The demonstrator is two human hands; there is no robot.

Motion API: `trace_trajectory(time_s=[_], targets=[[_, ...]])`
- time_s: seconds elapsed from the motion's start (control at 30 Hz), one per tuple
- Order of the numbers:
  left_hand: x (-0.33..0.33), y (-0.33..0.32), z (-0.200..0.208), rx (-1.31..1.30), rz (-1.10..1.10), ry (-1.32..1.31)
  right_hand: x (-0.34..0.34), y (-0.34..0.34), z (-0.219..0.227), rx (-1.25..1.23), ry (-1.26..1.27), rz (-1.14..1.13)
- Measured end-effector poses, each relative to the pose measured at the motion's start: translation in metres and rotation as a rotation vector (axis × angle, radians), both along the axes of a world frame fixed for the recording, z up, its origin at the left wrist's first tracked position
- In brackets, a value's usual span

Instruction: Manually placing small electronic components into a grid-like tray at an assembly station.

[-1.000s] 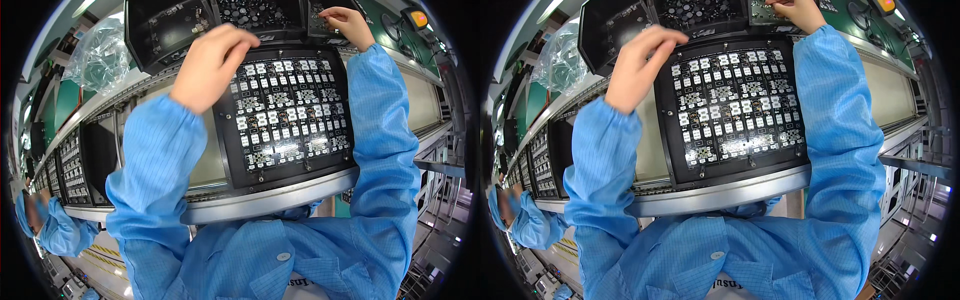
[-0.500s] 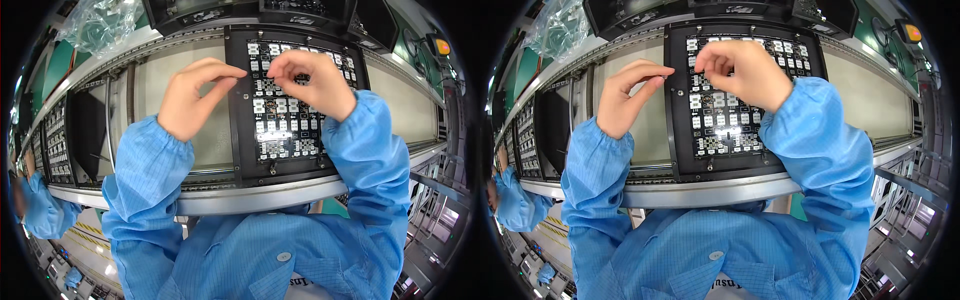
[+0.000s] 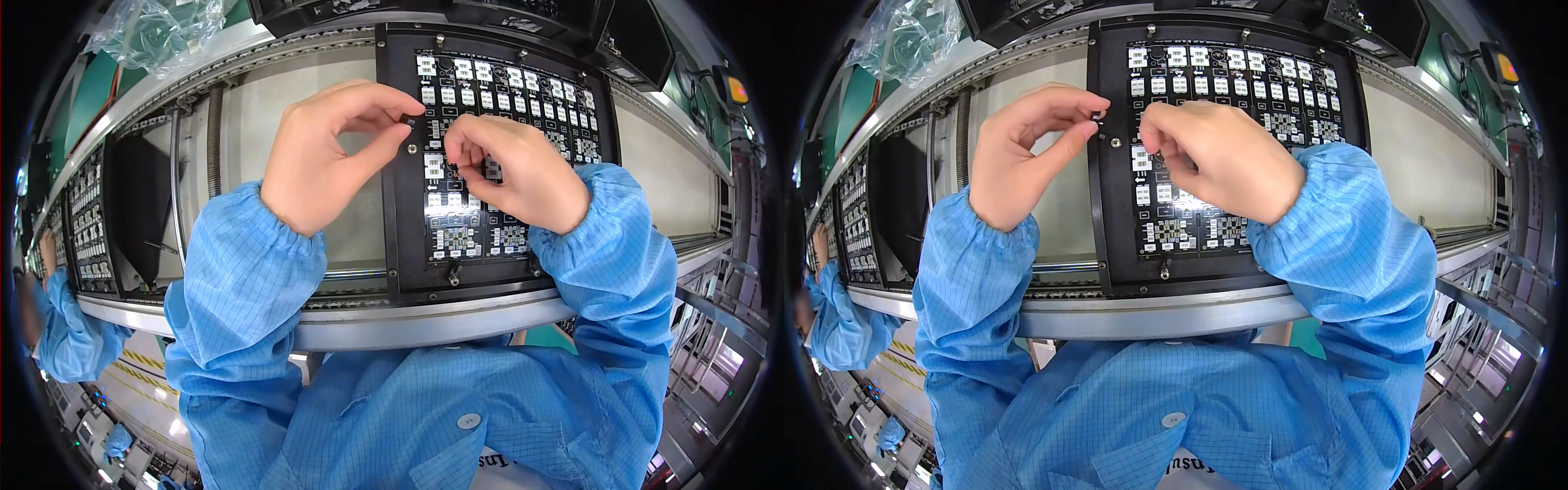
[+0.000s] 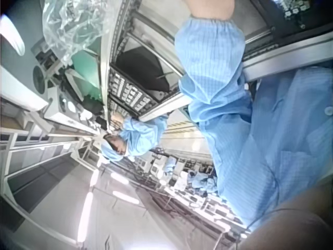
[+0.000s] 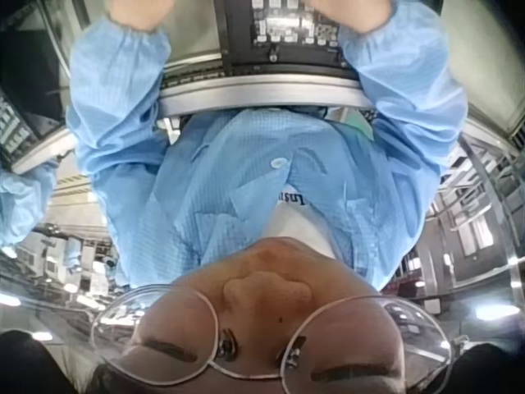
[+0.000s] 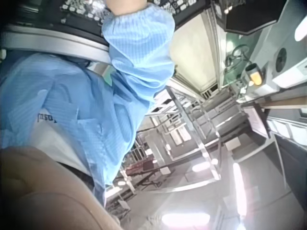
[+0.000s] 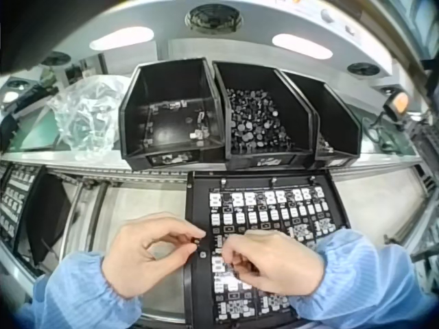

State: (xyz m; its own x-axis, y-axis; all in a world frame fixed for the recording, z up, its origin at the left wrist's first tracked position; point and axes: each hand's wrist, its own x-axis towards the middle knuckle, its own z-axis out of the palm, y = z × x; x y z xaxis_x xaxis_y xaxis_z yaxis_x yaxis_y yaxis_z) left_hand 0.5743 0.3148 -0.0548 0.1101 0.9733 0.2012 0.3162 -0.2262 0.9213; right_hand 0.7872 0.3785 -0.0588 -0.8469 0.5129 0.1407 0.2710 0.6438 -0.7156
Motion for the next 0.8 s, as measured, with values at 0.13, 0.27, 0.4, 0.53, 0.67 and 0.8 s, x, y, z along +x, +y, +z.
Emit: trace_trajectory(time_s=[0.13, 0.27, 0.4, 0.53, 0.67, 0.8], targets=[[0.004, 0.000, -0.001, -0.078, -0.043, -0.109, 0.001, 0.000, 0.000, 0.030, -0.013, 0.009], [0.007, 0.003, 0.001, -0.186, -0.073, -0.216, -0.003, -0.004, -0.002, 0.106, 0.001, -0.015], [0.008, 0.005, -0.004, -0.193, -0.094, -0.257, -0.002, -0.003, -0.002, 0.131, 0.050, -0.025], [0.010, 0.007, -0.002, -0.203, -0.062, -0.184, 0.007, 0.015, 0.001, -0.216, 0.096, -0.095], [0.015, 0.012, -0.001, -0.067, -0.114, 0.078, 0.019, 0.031, 0.001, -0.169, 0.249, -0.196], [0.020, 0.015, -0.005, 0.117, -0.102, 0.344, 0.021, 0.039, 0.004, -0.121, 0.265, -0.207]])
